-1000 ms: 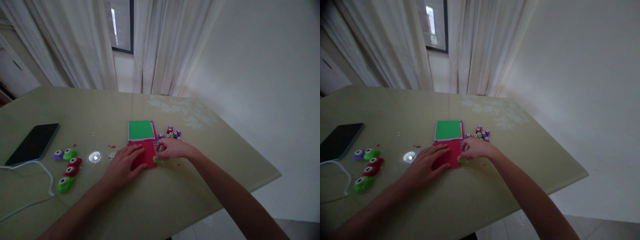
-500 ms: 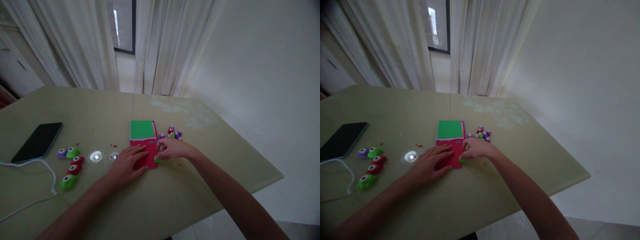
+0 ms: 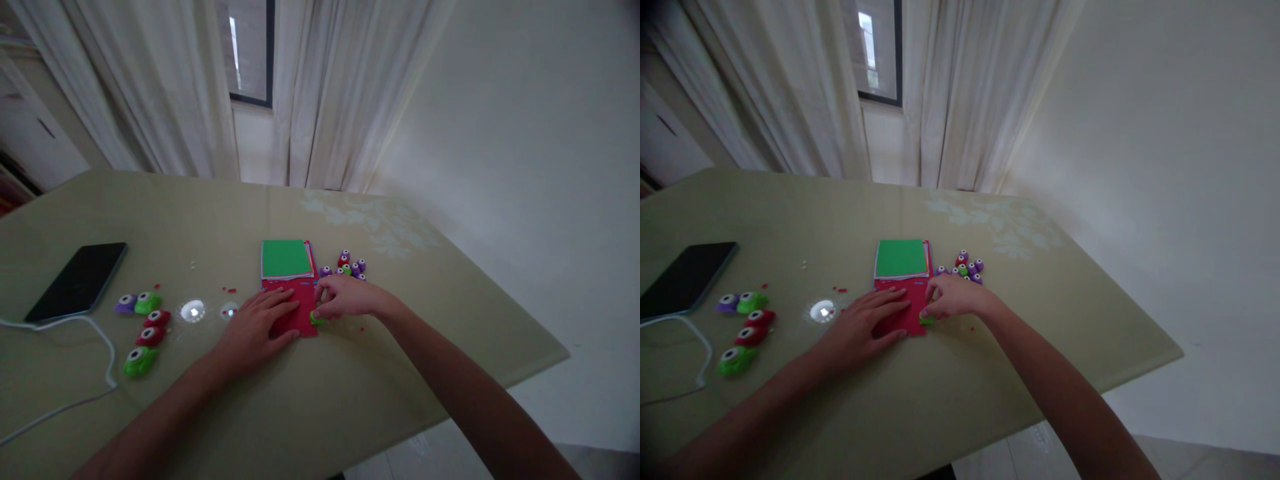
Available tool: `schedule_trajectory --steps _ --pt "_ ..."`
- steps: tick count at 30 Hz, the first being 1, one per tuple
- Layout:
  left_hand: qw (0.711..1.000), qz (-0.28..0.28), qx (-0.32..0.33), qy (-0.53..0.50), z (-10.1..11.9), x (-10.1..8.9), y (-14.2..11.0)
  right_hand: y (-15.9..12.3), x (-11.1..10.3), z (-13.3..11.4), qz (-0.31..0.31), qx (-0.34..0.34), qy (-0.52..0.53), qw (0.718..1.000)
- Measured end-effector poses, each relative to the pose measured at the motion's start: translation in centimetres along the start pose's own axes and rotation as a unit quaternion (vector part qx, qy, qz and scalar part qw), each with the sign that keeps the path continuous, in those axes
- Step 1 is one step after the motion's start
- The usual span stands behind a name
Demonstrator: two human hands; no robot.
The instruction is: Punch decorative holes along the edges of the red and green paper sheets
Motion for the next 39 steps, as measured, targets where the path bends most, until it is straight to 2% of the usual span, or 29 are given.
schedule_trajectory --steps 13,34,39 --pt "1.000 -0.001 -0.002 -0.008 -0.2 0.2 0.0 -0.2 -0.1 -0.2 0.006 0.005 -0.012 1.000" --pt "1.000 -0.006 -0.009 -0.010 -0.1 0.1 0.0 0.9 0.7 0.5 -0.036 -0.006 0.012 0.999" --pt "1.000 -0.012 -0.006 0.021 0.1 0.2 0.0 1.0 0.6 0.7 -0.038 -0.013 -0.002 0.999"
Point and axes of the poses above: each hand's wrist, its own y-axis towards the middle knuckle, its own x-axis out of the palm, z = x × y, the point moved 8 cm from there along y, towards the middle knuckle
